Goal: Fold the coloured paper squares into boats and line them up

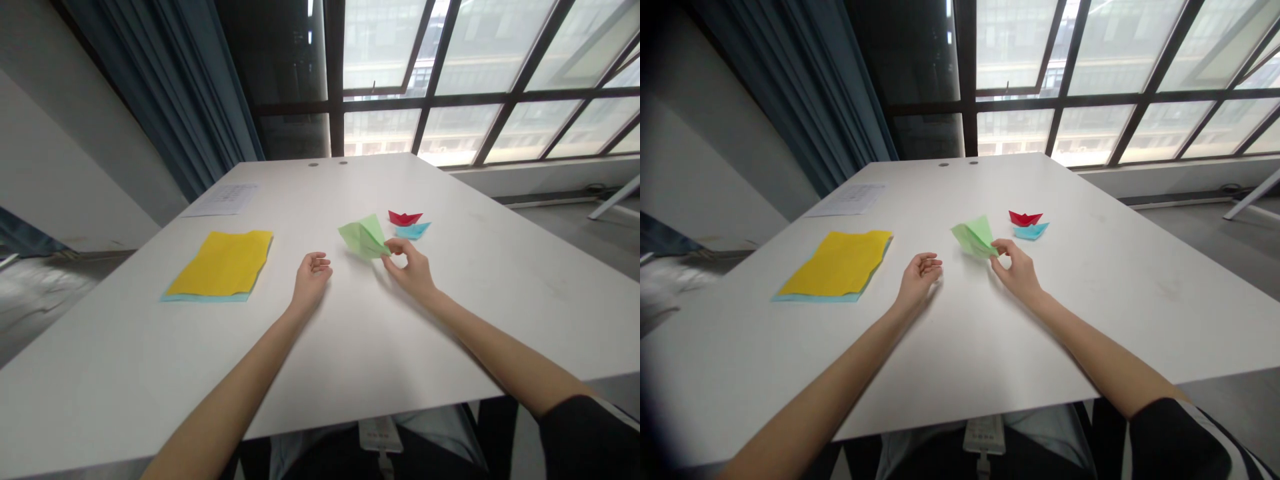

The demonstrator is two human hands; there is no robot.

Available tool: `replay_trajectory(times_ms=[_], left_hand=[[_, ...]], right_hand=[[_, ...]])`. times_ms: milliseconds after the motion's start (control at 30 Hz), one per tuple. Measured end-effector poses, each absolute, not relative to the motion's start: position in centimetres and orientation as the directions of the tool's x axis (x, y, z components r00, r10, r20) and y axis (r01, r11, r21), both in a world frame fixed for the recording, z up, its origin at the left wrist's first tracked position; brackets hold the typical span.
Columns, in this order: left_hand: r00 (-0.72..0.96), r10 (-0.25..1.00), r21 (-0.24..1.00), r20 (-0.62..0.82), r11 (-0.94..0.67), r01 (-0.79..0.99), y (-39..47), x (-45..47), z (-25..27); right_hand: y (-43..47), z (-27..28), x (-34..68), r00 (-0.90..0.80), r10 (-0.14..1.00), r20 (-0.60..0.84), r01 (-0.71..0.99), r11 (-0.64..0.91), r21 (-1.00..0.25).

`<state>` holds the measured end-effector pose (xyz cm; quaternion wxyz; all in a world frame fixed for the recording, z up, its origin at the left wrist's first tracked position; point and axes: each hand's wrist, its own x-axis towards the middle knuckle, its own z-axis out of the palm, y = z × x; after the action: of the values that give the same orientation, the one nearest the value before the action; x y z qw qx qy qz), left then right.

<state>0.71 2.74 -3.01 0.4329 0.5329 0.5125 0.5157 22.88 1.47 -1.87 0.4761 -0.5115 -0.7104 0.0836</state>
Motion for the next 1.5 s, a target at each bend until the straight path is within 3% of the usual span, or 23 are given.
replay_trajectory(times_ms=[67,133,233,433,567,800,1167,1500], left_hand=[[-0.059,0.984,0.969,0.168,-0.153,0.196,2.9,0.5,-3.1],[-0.041,0.977,0.937,0.211,-0.190,0.293,2.8,0.4,-3.0],[-0.012,0.970,0.878,0.244,-0.216,0.428,2.4,0.2,-2.8],[0.035,0.951,0.740,0.308,-0.262,0.619,2.0,-0.1,-2.4],[0.174,0.916,0.538,0.362,-0.358,0.763,1.9,-0.1,-2.6],[0.271,0.920,0.310,0.282,-0.355,0.882,1.9,0.0,-2.9],[0.307,0.906,0.257,0.291,-0.383,0.887,2.2,0.0,-2.8],[0.329,0.894,0.264,0.305,-0.411,0.873,2.4,0.0,-2.8]], right_hand=[[1.1,-1.4,23.2,-0.267,0.754,0.600,0.755,0.551,-0.356],[0.8,-1.3,23.0,-0.492,0.686,0.536,0.730,0.661,-0.176],[0.3,-1.6,22.0,-0.716,0.568,0.407,0.604,0.796,-0.048],[-0.4,-2.1,20.5,-0.769,0.573,0.282,0.560,0.818,-0.133],[-0.4,-1.7,20.7,-0.756,0.609,0.242,0.569,0.793,-0.218],[0.2,-1.6,20.9,-0.723,0.648,0.239,0.583,0.758,-0.292],[3.3,-3.2,23.7,-0.425,0.801,0.422,0.769,0.565,-0.299],[3.2,-3.1,24.0,-0.441,0.823,0.358,0.811,0.536,-0.234]])
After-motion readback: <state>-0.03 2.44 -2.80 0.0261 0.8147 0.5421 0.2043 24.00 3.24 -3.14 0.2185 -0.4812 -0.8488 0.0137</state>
